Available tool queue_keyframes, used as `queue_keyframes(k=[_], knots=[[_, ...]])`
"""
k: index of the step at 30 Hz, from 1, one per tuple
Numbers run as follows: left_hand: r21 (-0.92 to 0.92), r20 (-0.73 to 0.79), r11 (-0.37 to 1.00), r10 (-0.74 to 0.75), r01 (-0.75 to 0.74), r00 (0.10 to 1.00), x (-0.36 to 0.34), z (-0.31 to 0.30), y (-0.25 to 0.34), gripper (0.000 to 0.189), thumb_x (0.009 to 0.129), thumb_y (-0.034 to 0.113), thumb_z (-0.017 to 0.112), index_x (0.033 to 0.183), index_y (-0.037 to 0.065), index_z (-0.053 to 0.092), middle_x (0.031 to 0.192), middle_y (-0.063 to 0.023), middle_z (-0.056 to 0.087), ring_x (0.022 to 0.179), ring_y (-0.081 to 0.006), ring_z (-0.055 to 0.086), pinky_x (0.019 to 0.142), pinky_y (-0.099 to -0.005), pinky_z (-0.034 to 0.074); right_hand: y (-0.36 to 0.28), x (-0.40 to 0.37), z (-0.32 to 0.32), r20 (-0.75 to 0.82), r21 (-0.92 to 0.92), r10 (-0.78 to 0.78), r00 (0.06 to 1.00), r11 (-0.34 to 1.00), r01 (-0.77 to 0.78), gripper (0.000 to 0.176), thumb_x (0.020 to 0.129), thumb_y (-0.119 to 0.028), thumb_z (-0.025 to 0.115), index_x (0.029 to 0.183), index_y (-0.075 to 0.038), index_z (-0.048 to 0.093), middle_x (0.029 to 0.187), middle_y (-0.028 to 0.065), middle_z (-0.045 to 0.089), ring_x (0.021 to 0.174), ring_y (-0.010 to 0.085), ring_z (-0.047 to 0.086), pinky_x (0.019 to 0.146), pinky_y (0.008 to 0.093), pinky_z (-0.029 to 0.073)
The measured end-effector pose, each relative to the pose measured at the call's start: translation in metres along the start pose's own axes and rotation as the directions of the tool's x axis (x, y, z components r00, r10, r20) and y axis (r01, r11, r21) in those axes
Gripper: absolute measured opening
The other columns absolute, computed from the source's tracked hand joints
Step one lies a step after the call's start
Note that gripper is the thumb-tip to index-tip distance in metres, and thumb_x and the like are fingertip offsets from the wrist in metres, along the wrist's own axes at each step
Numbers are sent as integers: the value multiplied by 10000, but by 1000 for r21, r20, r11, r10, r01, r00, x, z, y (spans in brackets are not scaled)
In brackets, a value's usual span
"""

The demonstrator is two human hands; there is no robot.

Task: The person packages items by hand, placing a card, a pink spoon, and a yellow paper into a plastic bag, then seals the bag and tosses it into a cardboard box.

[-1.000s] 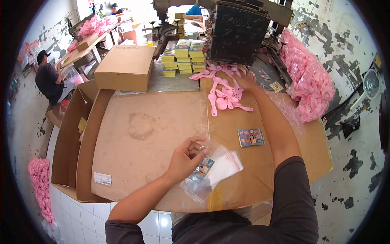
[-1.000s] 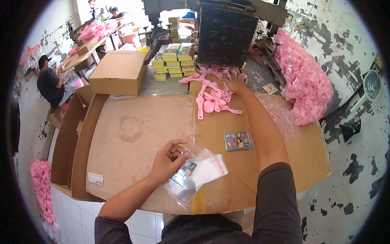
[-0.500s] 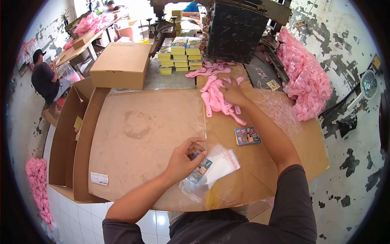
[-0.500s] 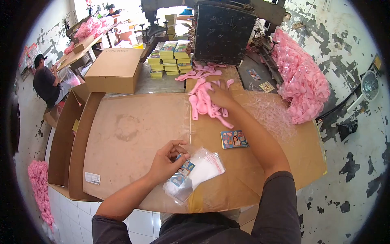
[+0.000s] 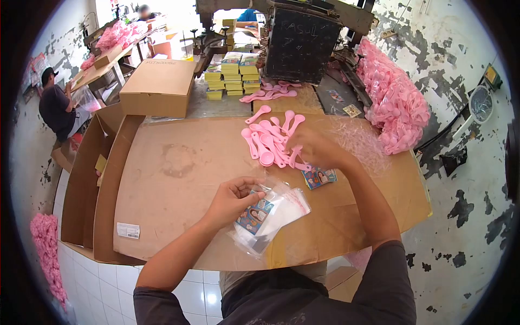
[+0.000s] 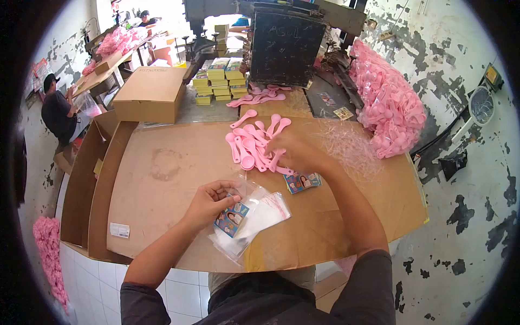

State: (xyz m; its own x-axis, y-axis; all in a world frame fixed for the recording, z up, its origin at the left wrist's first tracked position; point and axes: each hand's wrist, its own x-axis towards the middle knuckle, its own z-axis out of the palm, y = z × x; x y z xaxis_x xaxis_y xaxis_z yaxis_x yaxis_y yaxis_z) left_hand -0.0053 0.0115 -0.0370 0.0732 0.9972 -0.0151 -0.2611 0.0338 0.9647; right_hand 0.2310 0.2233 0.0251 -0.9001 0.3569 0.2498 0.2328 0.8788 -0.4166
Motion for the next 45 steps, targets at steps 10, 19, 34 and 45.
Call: queue_keyframes(k=[10, 19, 34, 45], knots=[[-83, 3, 996, -22, 22, 1000, -2, 6, -1, 226, 1005, 100, 686, 1195, -15, 643, 1047, -97, 755, 904, -91, 693, 777, -245, 561, -30, -26, 4, -168, -194, -147, 975, 974, 114, 237, 882, -51, 724, 1119, -71, 725, 1046, 76, 703, 970, 266, 672, 844, 350, 537], [66, -10, 998, -6, 7, 1000, -8, 21, 2, 327, 999, 81, 687, 1292, -38, 604, 1049, -122, 764, 941, -108, 713, 803, -259, 585, -82, -33, 43, -461, 797, 489, 740, 595, 103, 363, 942, -32, 742, 1267, 26, 591, 1060, 85, 710, 901, 118, 670, 767, 275, 540], [53, -10, 995, -89, 90, 996, -8, 18, 2, 283, 1034, 98, 635, 1271, -57, 646, 1085, -111, 747, 967, -138, 710, 852, -284, 600, -86, -43, 75, -396, 415, 105, 912, 907, 76, 278, 966, -10, 665, 1236, 12, 603, 1185, 101, 658, 1106, 193, 650, 947, 344, 512], [-138, 250, 990, -6, 42, 968, -11, 14, 8, 474, 1008, 210, 690, 1393, -17, 534, 1247, -134, 686, 1129, -196, 673, 967, -364, 566, -111, -31, 29, -224, 467, -136, 965, 854, 229, 249, 850, 17, 740, 1079, -81, 725, 1321, 119, 637, 1242, 285, 602, 1035, 404, 470]])
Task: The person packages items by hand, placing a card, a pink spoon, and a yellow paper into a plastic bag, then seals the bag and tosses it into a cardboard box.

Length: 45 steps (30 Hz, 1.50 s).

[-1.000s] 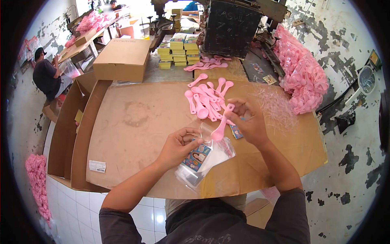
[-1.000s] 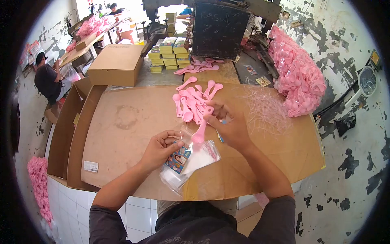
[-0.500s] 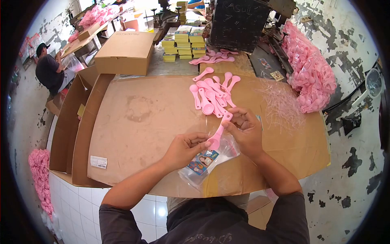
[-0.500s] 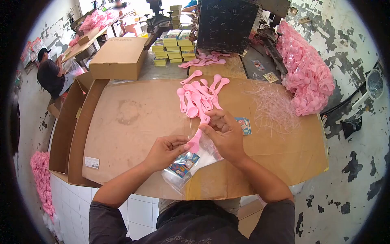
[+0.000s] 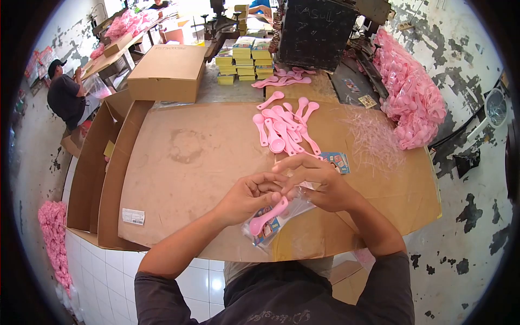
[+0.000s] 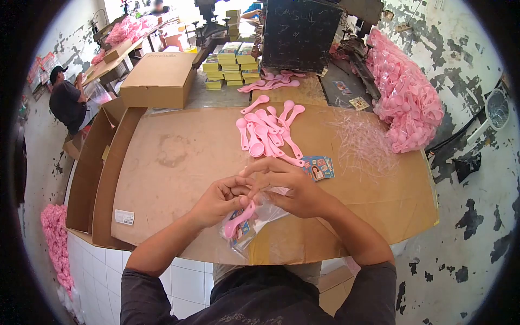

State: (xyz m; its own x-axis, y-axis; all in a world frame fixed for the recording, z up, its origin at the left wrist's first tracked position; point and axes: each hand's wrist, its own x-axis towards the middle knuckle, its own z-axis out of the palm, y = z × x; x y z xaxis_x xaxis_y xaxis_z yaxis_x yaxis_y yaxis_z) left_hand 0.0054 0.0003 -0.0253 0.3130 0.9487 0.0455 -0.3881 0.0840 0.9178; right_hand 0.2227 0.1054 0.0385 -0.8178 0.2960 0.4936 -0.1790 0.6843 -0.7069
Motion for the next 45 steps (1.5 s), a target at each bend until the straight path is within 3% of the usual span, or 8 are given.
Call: queue_keyframes(k=[7, 10, 16, 22, 26, 37, 43, 45], knots=[[388, 46, 848, 373, -361, 927, -6, 13, 18, 561, 943, 126, 720, 1452, 23, 509, 1497, -139, 533, 1394, -233, 503, 1139, -418, 429, -91, 26, -39, -12, -567, -263, 965, 796, 211, 155, 818, -64, 784, 965, -96, 750, 1087, 43, 715, 1053, 246, 676, 885, 384, 504], [616, 109, 679, 428, -399, 897, -11, 30, 32, 640, 879, 99, 759, 1461, 21, 504, 1495, -158, 535, 1397, -244, 508, 1144, -414, 425, -94, 25, -39, 89, -703, -24, 996, 707, 80, 89, 855, -94, 747, 944, -95, 740, 909, 36, 689, 886, 236, 675, 769, 370, 504], [695, 63, 612, 471, -377, 880, -9, 37, 26, 596, 927, 87, 744, 1461, -5, 495, 1353, -164, 645, 1245, -247, 640, 1055, -369, 509, -92, 27, -26, -66, -540, 67, 996, 836, -92, 62, 889, -92, 712, 926, -43, 716, 812, 91, 641, 737, 268, 646, 648, 378, 511], [450, -41, 829, 390, -331, 920, -12, 38, 30, 409, 1025, 51, 620, 1415, -21, 521, 1157, -157, 737, 1055, -211, 736, 916, -336, 589, -83, 25, -22, -66, -461, 126, 990, 876, -142, 89, 889, -93, 721, 953, -32, 709, 841, 98, 648, 719, 270, 646, 633, 373, 516], [452, -65, 844, 355, -289, 933, -13, 38, 34, 411, 1022, 23, 610, 1415, -42, 508, 1041, -164, 765, 971, -215, 760, 832, -327, 617, -71, 28, -6, -225, -606, -136, 965, 795, -30, 128, 858, -90, 737, 974, -61, 692, 953, 76, 649, 857, 252, 660, 748, 372, 505], [824, -40, 514, 469, -236, 882, -17, 40, 24, 506, 926, 38, 717, 1391, -57, 543, 890, -118, 771, 747, -165, 759, 671, -291, 608, -54, 26, 15, 111, -926, -294, 949, 317, 207, 177, 784, -181, 665, 885, -36, 664, 1058, 77, 643, 1028, 219, 613, 879, 367, 453], [815, -39, 544, 397, -201, 917, -18, 44, 38, 466, 947, 50, 715, 1380, -40, 570, 947, -136, 780, 816, -166, 763, 748, -295, 612, -44, 28, -3, -135, -860, -249, 959, 510, 11, 121, 807, -79, 703, 898, -53, 628, 951, 63, 605, 909, 206, 608, 809, 369, 454], [719, -97, 672, 350, -178, 932, -19, 42, 44, 428, 970, 34, 692, 1374, -46, 575, 996, -158, 779, 891, -176, 766, 814, -301, 618, -46, 17, -33, -304, -419, 62, 951, 887, -192, 145, 885, -131, 674, 965, -23, 622, 871, 81, 594, 829, 196, 611, 721, 333, 484]])
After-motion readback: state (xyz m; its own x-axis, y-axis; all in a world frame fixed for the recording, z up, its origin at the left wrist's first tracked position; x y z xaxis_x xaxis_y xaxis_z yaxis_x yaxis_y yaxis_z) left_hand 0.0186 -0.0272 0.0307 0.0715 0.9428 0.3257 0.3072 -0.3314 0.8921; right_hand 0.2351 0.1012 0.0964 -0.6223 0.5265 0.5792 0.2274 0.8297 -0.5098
